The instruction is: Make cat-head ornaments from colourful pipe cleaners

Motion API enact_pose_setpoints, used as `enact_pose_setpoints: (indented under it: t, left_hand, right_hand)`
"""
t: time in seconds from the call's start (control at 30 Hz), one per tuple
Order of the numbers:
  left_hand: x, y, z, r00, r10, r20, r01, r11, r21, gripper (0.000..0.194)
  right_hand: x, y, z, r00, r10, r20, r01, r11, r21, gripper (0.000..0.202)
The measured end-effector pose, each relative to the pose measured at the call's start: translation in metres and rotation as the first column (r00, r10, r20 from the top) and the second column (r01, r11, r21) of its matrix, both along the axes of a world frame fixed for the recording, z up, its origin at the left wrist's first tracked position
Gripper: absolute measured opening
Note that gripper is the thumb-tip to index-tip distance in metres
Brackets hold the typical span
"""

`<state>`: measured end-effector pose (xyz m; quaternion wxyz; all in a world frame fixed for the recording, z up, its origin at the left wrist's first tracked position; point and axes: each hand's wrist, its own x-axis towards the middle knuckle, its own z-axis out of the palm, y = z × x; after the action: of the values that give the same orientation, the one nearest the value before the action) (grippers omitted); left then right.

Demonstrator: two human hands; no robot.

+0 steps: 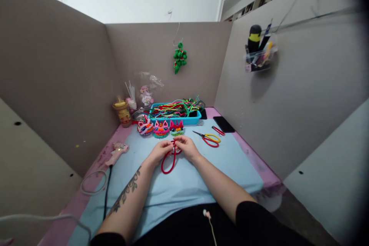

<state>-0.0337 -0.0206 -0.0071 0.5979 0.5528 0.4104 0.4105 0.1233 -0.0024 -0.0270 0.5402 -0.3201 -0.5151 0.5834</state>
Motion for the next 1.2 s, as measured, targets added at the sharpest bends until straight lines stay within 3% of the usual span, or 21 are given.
enact_pose_setpoints:
  t: [0.7, 0.97, 1.2]
  left_hand:
    - [0.001, -0.005, 0.01, 0.999, -0.007, -0.034, 0.007, 1.0, -0.001, 0.024]
    - [0.004, -0.007, 0.016, 0.999, -0.025, -0.02, 0.025, 1.0, -0.015, 0.022]
    - [0.003, -0.005, 0.013, 0.999, -0.016, -0.035, 0.016, 1.0, -0.014, 0.021]
  right_hand:
    - [0.001, -0.007, 0.009, 0.996, 0.069, 0.055, -0.068, 0.998, -0.012, 0.027]
    - [0.003, -0.004, 0.004, 0.994, 0.08, 0.08, -0.079, 0.997, -0.006, 0.022]
    - [0.003, -0.005, 0.004, 0.992, 0.074, 0.105, -0.072, 0.997, -0.026, 0.028]
